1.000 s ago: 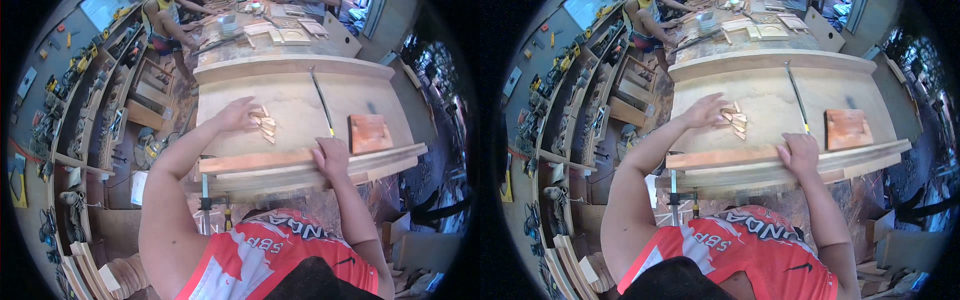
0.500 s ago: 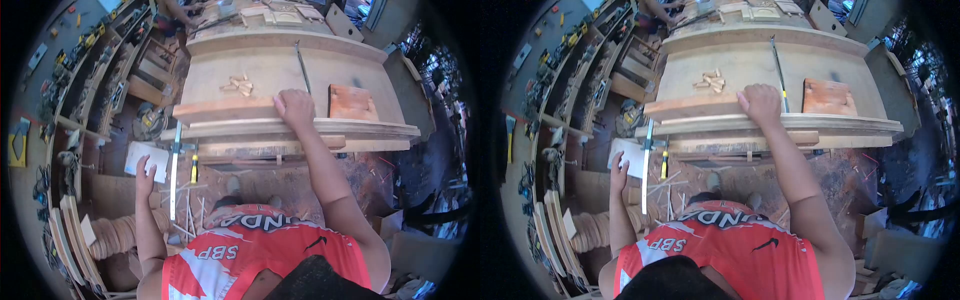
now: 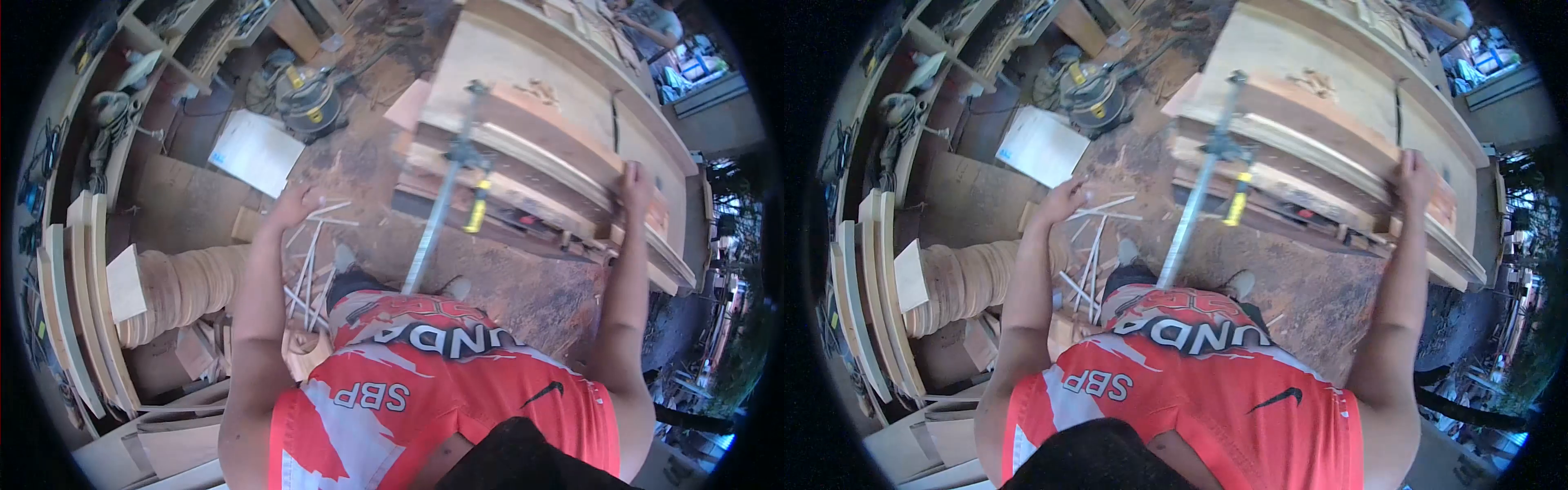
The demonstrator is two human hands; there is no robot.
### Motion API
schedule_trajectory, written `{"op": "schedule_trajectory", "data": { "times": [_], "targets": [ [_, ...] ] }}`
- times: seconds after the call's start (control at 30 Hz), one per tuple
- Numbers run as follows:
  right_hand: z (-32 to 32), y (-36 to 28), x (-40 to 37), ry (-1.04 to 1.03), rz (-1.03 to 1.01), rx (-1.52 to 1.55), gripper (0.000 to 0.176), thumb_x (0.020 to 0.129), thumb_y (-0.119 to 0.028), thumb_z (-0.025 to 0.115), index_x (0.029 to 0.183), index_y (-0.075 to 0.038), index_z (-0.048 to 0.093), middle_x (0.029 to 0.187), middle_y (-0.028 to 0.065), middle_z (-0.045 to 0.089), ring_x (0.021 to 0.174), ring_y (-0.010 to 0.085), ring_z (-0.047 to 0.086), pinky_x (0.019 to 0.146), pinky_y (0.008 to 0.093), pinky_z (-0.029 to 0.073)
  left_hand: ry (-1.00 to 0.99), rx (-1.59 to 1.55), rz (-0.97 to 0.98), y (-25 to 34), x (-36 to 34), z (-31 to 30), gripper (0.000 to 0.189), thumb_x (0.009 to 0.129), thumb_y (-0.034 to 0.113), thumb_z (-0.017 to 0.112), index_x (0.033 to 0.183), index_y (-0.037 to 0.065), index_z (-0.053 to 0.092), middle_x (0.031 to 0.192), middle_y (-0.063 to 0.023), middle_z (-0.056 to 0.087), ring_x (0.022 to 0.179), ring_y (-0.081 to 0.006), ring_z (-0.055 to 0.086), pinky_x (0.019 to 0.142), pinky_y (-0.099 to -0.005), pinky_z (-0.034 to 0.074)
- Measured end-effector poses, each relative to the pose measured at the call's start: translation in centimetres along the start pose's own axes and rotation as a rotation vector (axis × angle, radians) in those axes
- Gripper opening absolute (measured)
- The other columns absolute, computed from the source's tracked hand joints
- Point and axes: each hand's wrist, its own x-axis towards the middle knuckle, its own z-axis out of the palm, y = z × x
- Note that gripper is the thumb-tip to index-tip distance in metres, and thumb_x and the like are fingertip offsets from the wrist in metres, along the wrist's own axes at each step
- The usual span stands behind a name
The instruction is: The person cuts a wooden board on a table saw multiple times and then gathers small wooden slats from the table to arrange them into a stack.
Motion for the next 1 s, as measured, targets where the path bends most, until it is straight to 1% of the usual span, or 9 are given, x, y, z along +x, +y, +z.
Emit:
{"op": "schedule_trajectory", "data": {
  "times": [0.2,0.27,0.33,0.47,0.53,0.57,0.63,0.83,1.0],
  "targets": [
    [-0.3,2.9,1.7,-0.286,0.163,-0.231,0.052,0.101,-0.054,0.032,0.12,-0.014,0.059,0.113,0.0188,0.067,0.104,0.0432,0.063,0.088,0.0511,0.048,0.021,-0.051,-0.086,-15.3,0.5,3.8,0.056,0.087,0.044,0.067,0.128,0.006,0.062,0.123,-0.0243,0.064,0.115,-0.0365,0.062,0.096,-0.0423,0.049],
    [0.3,4.5,2.8,-0.347,0.191,-0.299,0.053,0.101,-0.055,0.029,0.126,-0.016,0.055,0.121,0.0183,0.065,0.109,0.0428,0.062,0.09,0.0522,0.047,-0.335,-0.05,-0.203,-15.6,-2.7,3.0,0.054,0.088,0.043,0.066,0.126,0.004,0.063,0.118,-0.0234,0.066,0.108,-0.0344,0.065,0.092,-0.0416,0.05],
    [-0.1,3.9,3.8,-0.535,0.072,-0.573,0.048,0.102,-0.049,0.027,0.13,-0.019,0.052,0.136,0.0164,0.055,0.119,0.0419,0.056,0.094,0.0533,0.045,-0.258,-0.272,-0.345,-25.2,-5.8,9.3,0.05,0.094,0.041,0.062,0.126,0.002,0.061,0.105,-0.0137,0.068,0.097,-0.0211,0.063,0.086,-0.0364,0.05],
    [2.7,7.7,5.6,-0.593,0.181,-0.533,0.041,0.102,-0.035,0.025,0.124,-0.014,0.053,0.134,0.019,0.053,0.122,0.0426,0.053,0.1,0.0527,0.043,-0.095,-0.309,-0.486,-24.9,-11.7,8.3,0.041,0.093,0.036,0.062,0.119,0.004,0.066,0.102,-0.0099,0.069,0.098,-0.0215,0.062,0.089,-0.0355,0.048],
    [2.4,5.9,5.4,-0.645,0.023,-0.622,0.039,0.099,-0.032,0.029,0.121,-0.012,0.055,0.13,0.0184,0.057,0.122,0.0398,0.054,0.1,0.0513,0.043,-0.265,-0.307,-0.409,-34.2,-9.8,12.6,0.06,0.089,0.05,0.061,0.129,0.005,0.062,0.117,-0.0196,0.067,0.11,-0.0281,0.063,0.096,-0.0377,0.048],
    [2.3,7.0,5.1,-0.632,-0.098,-0.718,0.038,0.098,-0.03,0.032,0.118,-0.012,0.058,0.128,0.0181,0.06,0.12,0.0385,0.055,0.099,0.0505,0.044,-0.207,-0.33,-0.446,-30.3,-8.9,10.0,0.059,0.089,0.048,0.061,0.129,0.005,0.061,0.119,-0.0195,0.067,0.112,-0.0285,0.063,0.097,-0.0378,0.048],
    [-5.0,-11.6,1.8,-0.408,0.387,-0.416,0.037,0.094,-0.028,0.039,0.101,-0.006,0.067,0.117,0.0191,0.065,0.108,0.04,0.06,0.097,0.0493,0.045,-0.165,-0.338,-0.429,-25.1,-5.1,6.2,0.058,0.09,0.047,0.062,0.129,0.004,0.061,0.121,-0.0193,0.067,0.113,-0.0289,0.063,0.097,-0.038,0.048],
    [-0.2,-4.5,2.8,-0.401,0.372,-0.458,0.031,0.093,-0.02,0.042,0.101,-0.007,0.069,0.115,0.018,0.067,0.107,0.0386,0.063,0.097,0.0515,0.044,-0.14,-0.192,-0.13,-12.7,10.5,-3.9,0.054,0.096,0.039,0.061,0.135,0.002,0.055,0.125,-0.0186,0.065,0.115,-0.0288,0.062,0.1,-0.0379,0.047],
    [1.7,-2.5,1.1,-0.298,0.253,-0.561,0.027,0.094,-0.019,0.043,0.096,-0.006,0.066,0.122,0.0148,0.063,0.125,0.0327,0.052,0.113,0.0526,0.032,-0.238,-0.27,0.082,-7.0,21.4,-9.4,0.052,0.095,0.036,0.064,0.133,0.001,0.056,0.122,-0.018,0.066,0.114,-0.025,0.062,0.098,-0.0355,0.047]
  ]
}}
